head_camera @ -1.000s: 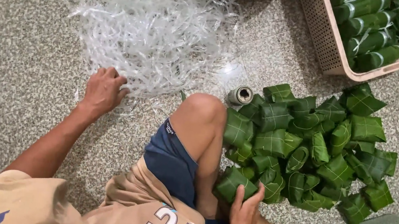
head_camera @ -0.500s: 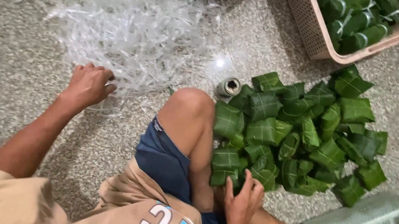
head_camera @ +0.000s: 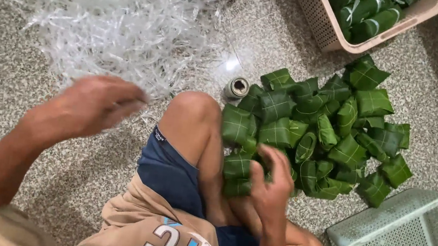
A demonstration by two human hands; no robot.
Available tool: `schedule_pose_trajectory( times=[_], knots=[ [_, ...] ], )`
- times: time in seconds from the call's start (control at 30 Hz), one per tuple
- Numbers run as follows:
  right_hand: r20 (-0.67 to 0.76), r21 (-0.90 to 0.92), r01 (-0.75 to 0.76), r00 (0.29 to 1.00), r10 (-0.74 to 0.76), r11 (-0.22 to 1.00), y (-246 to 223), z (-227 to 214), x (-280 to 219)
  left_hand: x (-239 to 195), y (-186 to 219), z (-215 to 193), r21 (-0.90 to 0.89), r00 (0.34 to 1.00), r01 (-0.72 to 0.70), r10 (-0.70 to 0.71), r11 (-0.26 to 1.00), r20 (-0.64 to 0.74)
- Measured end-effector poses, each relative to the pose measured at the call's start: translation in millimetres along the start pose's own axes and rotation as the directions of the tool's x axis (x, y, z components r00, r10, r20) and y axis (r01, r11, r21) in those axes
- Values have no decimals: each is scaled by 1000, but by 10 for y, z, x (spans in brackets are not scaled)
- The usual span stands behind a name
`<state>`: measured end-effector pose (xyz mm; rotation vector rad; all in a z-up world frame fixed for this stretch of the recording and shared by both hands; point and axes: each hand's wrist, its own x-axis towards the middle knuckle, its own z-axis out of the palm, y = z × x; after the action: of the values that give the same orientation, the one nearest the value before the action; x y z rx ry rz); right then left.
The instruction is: The person wraps and secures food items bundled in large green leaves using plastic strips, then cuts the excess strips with scissors.
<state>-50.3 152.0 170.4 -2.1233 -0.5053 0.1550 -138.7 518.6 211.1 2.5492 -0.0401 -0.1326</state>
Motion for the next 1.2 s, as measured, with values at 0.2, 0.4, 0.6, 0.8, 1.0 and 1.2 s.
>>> schedule_pose_trajectory(
  times=[0.2,0.4,0.6,0.8,1.0,1.2],
  knots=[
    [451,818,-280,854,-260,502,-518,483,407,785,982,-139,-53,895,-183,189,982,405],
    [356,392,-301,921,158,869,649,-521,58,1085,439,-545,147,937,-58,3,987,349],
    [-21,333,-555,804,595,762,1714,-1651,-1120,1087,-266,-462,-41,991,35,-29,999,130],
    [-115,328,-608,735,669,724,2290,-2409,-2069,1244,-354,-152,-310,963,228,-166,923,214],
    [-472,-61,-665,677,565,745,2522,-2691,-2542,1491,-280,16,-372,883,320,-132,871,450],
    [-664,-562,-710,693,281,423,3264,-3213,-3798,1614,-225,-49,-433,855,157,97,888,510]
  ],
)
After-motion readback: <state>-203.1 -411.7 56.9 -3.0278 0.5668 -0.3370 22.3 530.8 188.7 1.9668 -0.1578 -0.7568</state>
